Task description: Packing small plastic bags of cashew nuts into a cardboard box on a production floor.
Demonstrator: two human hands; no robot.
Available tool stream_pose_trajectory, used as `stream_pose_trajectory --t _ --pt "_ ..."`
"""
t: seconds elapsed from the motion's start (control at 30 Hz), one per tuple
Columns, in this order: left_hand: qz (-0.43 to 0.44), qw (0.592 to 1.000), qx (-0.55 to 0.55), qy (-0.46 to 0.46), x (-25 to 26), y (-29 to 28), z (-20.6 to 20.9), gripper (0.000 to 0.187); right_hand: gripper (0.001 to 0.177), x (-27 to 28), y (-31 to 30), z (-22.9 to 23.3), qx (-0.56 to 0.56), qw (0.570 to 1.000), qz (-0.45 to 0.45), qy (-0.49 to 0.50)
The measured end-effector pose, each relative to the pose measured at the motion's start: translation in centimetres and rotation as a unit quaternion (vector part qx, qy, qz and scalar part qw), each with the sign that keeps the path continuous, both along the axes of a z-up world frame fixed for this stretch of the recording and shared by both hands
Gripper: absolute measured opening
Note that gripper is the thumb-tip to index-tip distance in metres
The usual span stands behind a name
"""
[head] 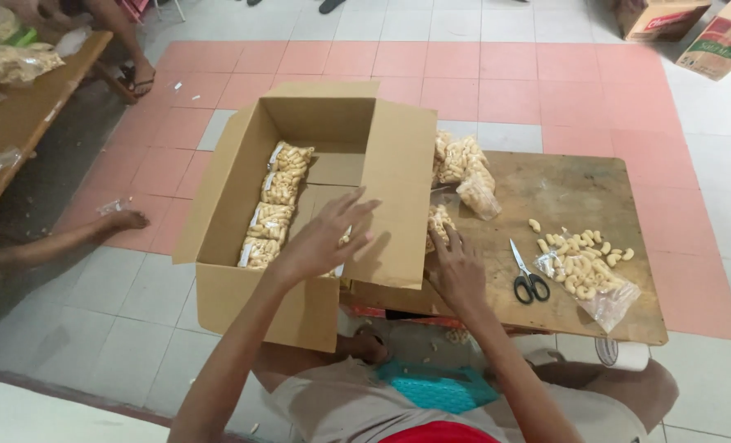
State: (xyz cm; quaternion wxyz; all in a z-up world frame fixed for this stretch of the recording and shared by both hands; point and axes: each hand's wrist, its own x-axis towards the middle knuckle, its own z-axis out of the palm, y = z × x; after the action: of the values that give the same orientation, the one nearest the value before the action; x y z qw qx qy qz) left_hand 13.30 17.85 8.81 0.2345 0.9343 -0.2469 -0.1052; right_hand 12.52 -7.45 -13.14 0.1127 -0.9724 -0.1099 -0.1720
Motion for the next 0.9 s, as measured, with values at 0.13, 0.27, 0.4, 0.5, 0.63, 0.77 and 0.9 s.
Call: stream_pose_trajectory --t 0.13,0.27,0.4,0.5,0.63,0.77,0.9 --pt "-0.029 0.997 -0.046 -0.049 -2.9 -2.5 0.3 0.057 0.078 3.9 0.9 -2.7 -0.047 0.999 -0.015 -0.011" --pt "0.015 0.975 -0.198 -0.101 -6.2 -4.2 -0.5 0.059 0.053 3.8 -1.4 -2.4 0.051 0.999 -0.003 0.002" --pt "0.087 0.944 -0.309 -0.077 -9.4 -5.4 -2.8 0.053 0.043 -0.1 -5.1 0.1 0.344 0.932 -0.089 0.066" --pt "0.059 0.956 -0.287 -0.009 -11.6 -7.2 -3.5 0.037 0.037 -3.2 -8.1 1.8 0.645 0.738 -0.133 0.146" --pt "0.011 0.946 -0.321 0.055 -11.6 -9.9 -3.0 0.046 0.052 -7.9 -11.1 5.1 0.801 0.583 -0.029 0.131" --pt "0.025 0.935 -0.338 0.104 -10.4 -12.6 -2.5 0.078 0.076 -11.5 -10.7 10.5 0.805 0.582 0.051 0.104" --pt "0.018 0.869 -0.485 0.101 -8.7 -15.2 -1.5 0.084 0.053 -12.8 -8.6 13.5 0.768 0.635 0.004 0.080"
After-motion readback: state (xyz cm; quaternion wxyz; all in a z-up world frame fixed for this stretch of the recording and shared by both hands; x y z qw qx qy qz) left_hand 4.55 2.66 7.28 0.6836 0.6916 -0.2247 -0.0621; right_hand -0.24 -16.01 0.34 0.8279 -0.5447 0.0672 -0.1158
